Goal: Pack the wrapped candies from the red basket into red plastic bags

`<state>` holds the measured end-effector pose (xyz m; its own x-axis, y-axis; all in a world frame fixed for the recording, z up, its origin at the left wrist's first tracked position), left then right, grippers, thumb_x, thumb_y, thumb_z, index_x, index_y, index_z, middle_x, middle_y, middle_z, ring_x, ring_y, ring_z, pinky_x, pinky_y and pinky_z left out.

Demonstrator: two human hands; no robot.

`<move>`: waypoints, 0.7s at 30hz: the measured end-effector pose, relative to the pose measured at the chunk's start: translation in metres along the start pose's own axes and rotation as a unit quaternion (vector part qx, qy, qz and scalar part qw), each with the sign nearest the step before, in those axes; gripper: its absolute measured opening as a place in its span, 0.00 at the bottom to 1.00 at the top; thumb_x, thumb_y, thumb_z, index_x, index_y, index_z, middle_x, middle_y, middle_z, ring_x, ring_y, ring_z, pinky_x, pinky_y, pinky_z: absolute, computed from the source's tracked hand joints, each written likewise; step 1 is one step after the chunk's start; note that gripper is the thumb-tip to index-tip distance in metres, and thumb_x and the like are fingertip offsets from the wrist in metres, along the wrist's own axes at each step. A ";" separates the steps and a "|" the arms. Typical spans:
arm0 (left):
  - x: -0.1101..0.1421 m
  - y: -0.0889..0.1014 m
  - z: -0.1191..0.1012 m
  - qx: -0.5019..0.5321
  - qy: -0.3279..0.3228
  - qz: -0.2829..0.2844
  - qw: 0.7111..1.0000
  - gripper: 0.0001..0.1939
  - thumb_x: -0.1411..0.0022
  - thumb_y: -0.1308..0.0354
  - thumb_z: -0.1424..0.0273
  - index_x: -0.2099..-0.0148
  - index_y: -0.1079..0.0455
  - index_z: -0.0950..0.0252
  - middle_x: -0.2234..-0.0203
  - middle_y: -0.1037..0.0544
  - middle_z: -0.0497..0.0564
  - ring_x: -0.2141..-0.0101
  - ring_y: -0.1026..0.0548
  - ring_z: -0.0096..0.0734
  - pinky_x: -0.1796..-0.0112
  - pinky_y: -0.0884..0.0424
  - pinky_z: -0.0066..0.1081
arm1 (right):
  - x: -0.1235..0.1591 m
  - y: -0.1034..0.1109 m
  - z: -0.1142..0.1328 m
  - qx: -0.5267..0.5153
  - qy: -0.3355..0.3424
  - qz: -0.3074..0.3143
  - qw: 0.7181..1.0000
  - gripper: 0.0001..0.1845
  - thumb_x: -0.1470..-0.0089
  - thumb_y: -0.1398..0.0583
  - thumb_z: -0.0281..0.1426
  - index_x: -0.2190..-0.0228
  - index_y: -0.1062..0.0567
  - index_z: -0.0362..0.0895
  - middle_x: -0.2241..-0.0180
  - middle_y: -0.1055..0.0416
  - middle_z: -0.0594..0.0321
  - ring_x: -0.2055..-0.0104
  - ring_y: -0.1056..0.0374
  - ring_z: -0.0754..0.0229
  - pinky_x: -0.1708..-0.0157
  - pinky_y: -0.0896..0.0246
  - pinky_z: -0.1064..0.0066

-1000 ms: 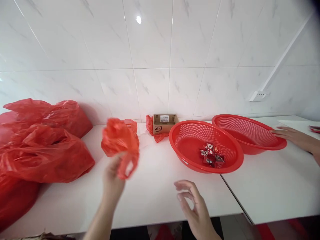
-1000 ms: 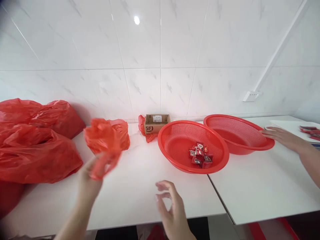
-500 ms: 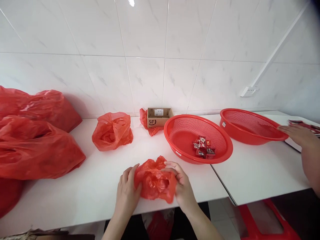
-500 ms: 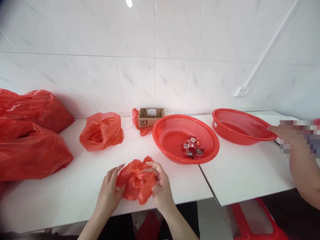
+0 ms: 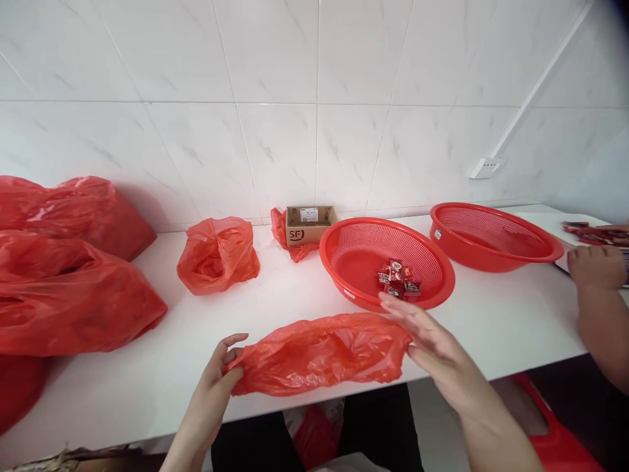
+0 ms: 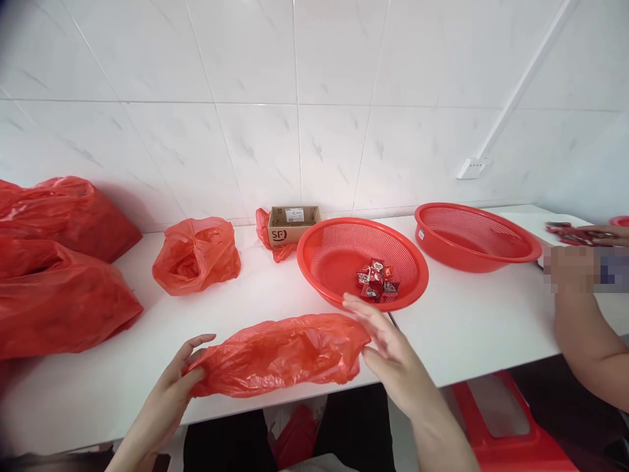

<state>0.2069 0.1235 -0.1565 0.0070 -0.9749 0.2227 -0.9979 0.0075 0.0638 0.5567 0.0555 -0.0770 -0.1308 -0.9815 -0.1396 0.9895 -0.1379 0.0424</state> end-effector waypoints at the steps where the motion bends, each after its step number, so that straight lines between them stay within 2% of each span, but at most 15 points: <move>1: 0.005 -0.008 -0.001 0.031 0.023 0.022 0.999 0.21 0.45 0.45 0.67 0.47 0.36 0.57 0.65 0.25 0.48 0.67 0.26 0.34 0.66 0.32 0.31 | 0.008 0.009 0.014 0.035 0.030 -0.026 0.999 0.27 0.50 0.40 0.28 0.47 0.29 0.51 0.38 0.40 0.59 0.35 0.46 0.49 0.37 0.51 0.51; 3: 0.013 -0.022 -0.003 0.080 0.052 0.071 0.993 0.17 0.43 0.42 0.65 0.50 0.33 0.58 0.64 0.25 0.48 0.66 0.27 0.33 0.66 0.32 0.30 | 0.025 0.021 0.040 0.078 0.085 -0.102 0.988 0.22 0.49 0.41 0.27 0.51 0.26 0.50 0.42 0.34 0.58 0.39 0.40 0.48 0.40 0.45 0.52; 4: 0.016 -0.028 -0.004 0.101 0.061 0.093 0.989 0.14 0.42 0.41 0.64 0.53 0.31 0.59 0.64 0.25 0.48 0.66 0.28 0.32 0.65 0.32 0.29 | 0.032 0.018 0.049 0.088 0.102 -0.121 0.984 0.17 0.47 0.42 0.27 0.55 0.24 0.50 0.47 0.30 0.57 0.44 0.34 0.49 0.45 0.38 0.55; 5: 0.019 -0.035 -0.005 0.122 0.068 0.113 0.984 0.11 0.41 0.40 0.64 0.56 0.30 0.60 0.65 0.25 0.48 0.66 0.28 0.31 0.65 0.31 0.29 | 0.037 0.007 0.054 0.097 0.108 -0.109 0.983 0.14 0.45 0.44 0.26 0.58 0.24 0.50 0.53 0.26 0.58 0.50 0.29 0.51 0.50 0.33 0.58; 6: 0.021 -0.041 -0.004 0.143 0.075 0.129 0.978 0.09 0.41 0.40 0.64 0.59 0.29 0.61 0.66 0.25 0.48 0.67 0.29 0.30 0.65 0.31 0.29 | 0.038 -0.013 0.055 0.113 0.107 -0.063 0.986 0.14 0.43 0.46 0.25 0.61 0.23 0.50 0.58 0.24 0.59 0.56 0.27 0.54 0.56 0.31 0.62; 8: 0.024 -0.050 -0.002 0.187 0.100 0.139 0.967 0.07 0.41 0.39 0.65 0.63 0.28 0.63 0.68 0.25 0.48 0.68 0.28 0.29 0.67 0.30 0.28 | 0.035 -0.066 0.044 0.169 0.089 0.087 0.978 0.17 0.42 0.49 0.23 0.61 0.23 0.51 0.64 0.23 0.62 0.62 0.26 0.57 0.61 0.30 0.67; 9: 0.025 -0.053 0.001 0.211 0.120 0.132 0.961 0.05 0.41 0.39 0.67 0.63 0.27 0.63 0.69 0.24 0.48 0.69 0.28 0.29 0.68 0.29 0.28 | 0.033 -0.090 0.034 0.211 0.081 0.159 0.961 0.19 0.43 0.49 0.22 0.59 0.23 0.51 0.63 0.23 0.63 0.61 0.26 0.57 0.60 0.31 0.66; 11: 0.025 -0.051 0.008 0.264 0.178 0.094 0.943 0.05 0.41 0.41 0.71 0.63 0.26 0.65 0.68 0.22 0.50 0.70 0.25 0.31 0.68 0.26 0.30 | 0.023 -0.113 0.007 0.305 0.067 0.217 0.925 0.23 0.47 0.48 0.20 0.54 0.24 0.51 0.58 0.23 0.61 0.57 0.27 0.54 0.56 0.33 0.63; 12: 0.024 -0.046 0.011 0.292 0.210 0.063 0.931 0.05 0.40 0.43 0.72 0.63 0.26 0.66 0.68 0.21 0.52 0.70 0.24 0.32 0.68 0.25 0.31 | 0.017 -0.116 -0.008 0.345 0.056 0.232 0.908 0.25 0.50 0.45 0.20 0.53 0.24 0.51 0.54 0.24 0.59 0.53 0.28 0.51 0.54 0.34 0.61; 14: 0.021 -0.032 0.013 0.335 0.250 -0.003 0.908 0.07 0.40 0.45 0.75 0.65 0.26 0.67 0.70 0.21 0.52 0.72 0.23 0.31 0.68 0.24 0.31 | 0.005 -0.109 -0.038 0.394 0.014 0.269 0.879 0.31 0.57 0.39 0.23 0.49 0.25 0.52 0.49 0.27 0.56 0.49 0.30 0.45 0.53 0.35 0.58; 16: 0.016 -0.016 0.011 0.357 0.245 -0.052 0.900 0.07 0.41 0.46 0.77 0.65 0.26 0.66 0.72 0.21 0.51 0.74 0.23 0.29 0.71 0.24 0.28 | -0.004 -0.091 -0.057 0.412 -0.037 0.306 0.858 0.37 0.60 0.37 0.24 0.46 0.27 0.56 0.46 0.29 0.58 0.48 0.31 0.43 0.54 0.34 0.58; 18: 0.012 -0.004 0.006 0.352 0.206 -0.070 0.910 0.09 0.43 0.44 0.78 0.61 0.25 0.63 0.70 0.21 0.49 0.74 0.23 0.26 0.72 0.25 0.24 | -0.015 -0.073 -0.061 0.412 -0.065 0.316 0.852 0.40 0.61 0.38 0.22 0.46 0.28 0.60 0.47 0.28 0.62 0.50 0.29 0.47 0.58 0.33 0.62; 21: 0.011 -0.003 0.003 0.267 0.129 -0.029 0.954 0.13 0.48 0.35 0.73 0.58 0.24 0.57 0.70 0.21 0.46 0.71 0.23 0.26 0.70 0.25 0.23 | -0.032 -0.058 -0.051 0.395 -0.055 0.300 0.866 0.37 0.62 0.37 0.23 0.49 0.25 0.60 0.50 0.26 0.64 0.52 0.28 0.50 0.61 0.34 0.68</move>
<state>0.2102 0.1117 -0.1572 0.0094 -0.8820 0.4712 -0.8847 -0.2269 -0.4071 0.5069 0.1021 -0.1258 0.3446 -0.9087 0.2354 0.5362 0.3964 0.7452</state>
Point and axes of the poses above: each hand's wrist, its own x-axis away from the middle knuckle, its own y-axis out of the back of the hand, z = x × y, the point moved 8 cm from there along -x, towards the middle knuckle
